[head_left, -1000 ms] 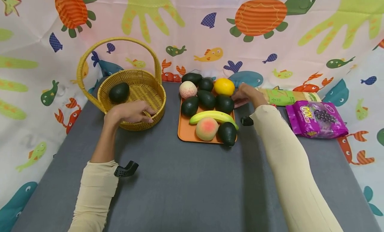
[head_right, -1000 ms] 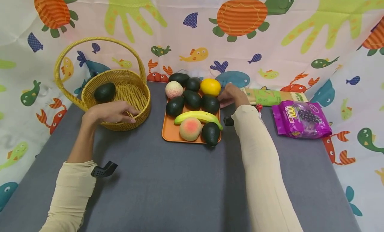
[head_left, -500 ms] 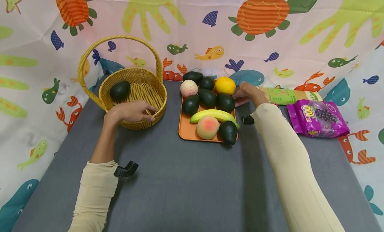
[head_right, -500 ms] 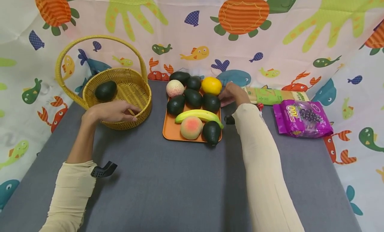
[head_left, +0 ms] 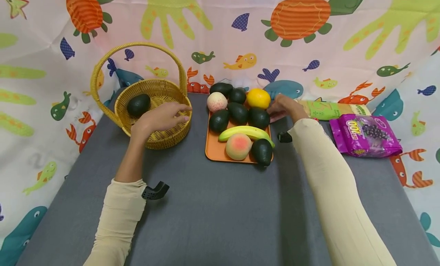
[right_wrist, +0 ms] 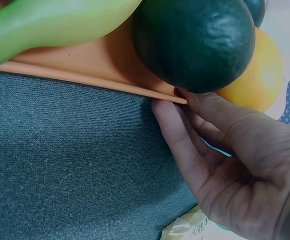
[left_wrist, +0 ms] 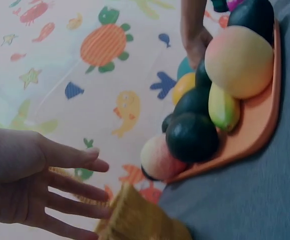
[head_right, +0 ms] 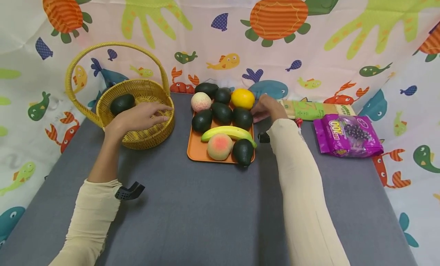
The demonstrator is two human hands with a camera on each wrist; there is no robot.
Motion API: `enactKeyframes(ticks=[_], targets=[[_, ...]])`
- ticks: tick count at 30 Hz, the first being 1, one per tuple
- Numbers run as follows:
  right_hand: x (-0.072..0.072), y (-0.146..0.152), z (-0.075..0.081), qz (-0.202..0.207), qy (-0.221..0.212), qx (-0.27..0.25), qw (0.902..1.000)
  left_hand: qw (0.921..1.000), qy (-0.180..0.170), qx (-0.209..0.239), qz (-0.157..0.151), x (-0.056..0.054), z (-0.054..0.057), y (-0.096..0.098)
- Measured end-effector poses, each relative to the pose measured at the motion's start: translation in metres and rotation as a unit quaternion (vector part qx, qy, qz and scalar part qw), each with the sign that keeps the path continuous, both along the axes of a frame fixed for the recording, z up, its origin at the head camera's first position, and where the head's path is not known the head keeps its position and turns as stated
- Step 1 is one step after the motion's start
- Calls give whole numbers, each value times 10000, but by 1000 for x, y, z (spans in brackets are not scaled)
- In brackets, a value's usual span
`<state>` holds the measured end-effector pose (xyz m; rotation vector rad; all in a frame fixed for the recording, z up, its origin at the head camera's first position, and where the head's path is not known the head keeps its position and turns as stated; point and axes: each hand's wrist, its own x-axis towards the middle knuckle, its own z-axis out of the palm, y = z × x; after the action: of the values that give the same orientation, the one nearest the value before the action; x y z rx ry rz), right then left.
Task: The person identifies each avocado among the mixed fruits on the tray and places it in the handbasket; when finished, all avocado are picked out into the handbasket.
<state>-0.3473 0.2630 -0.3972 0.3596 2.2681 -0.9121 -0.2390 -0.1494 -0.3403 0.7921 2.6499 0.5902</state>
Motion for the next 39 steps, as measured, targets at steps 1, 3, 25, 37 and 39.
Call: enactKeyframes(ticks=[1,3,25,37,39], targets=[[0,1,0,-11,8,10,10000,9999,130,5,7,0,3,5],[0,3,1,-12,-2,0,10000,9995,315,35,87,-1,7,15],[1,3,-3,-84,-106,-102,9999,9959,743,503,-149,-9,-1,92],[1,5,-5,-252,-210,-168,9993,9994,301,-111,89,-23,-41,107],[1,5,-4,-290,-208,-207,9991,9993,298,-181,105,-24,-46,108]])
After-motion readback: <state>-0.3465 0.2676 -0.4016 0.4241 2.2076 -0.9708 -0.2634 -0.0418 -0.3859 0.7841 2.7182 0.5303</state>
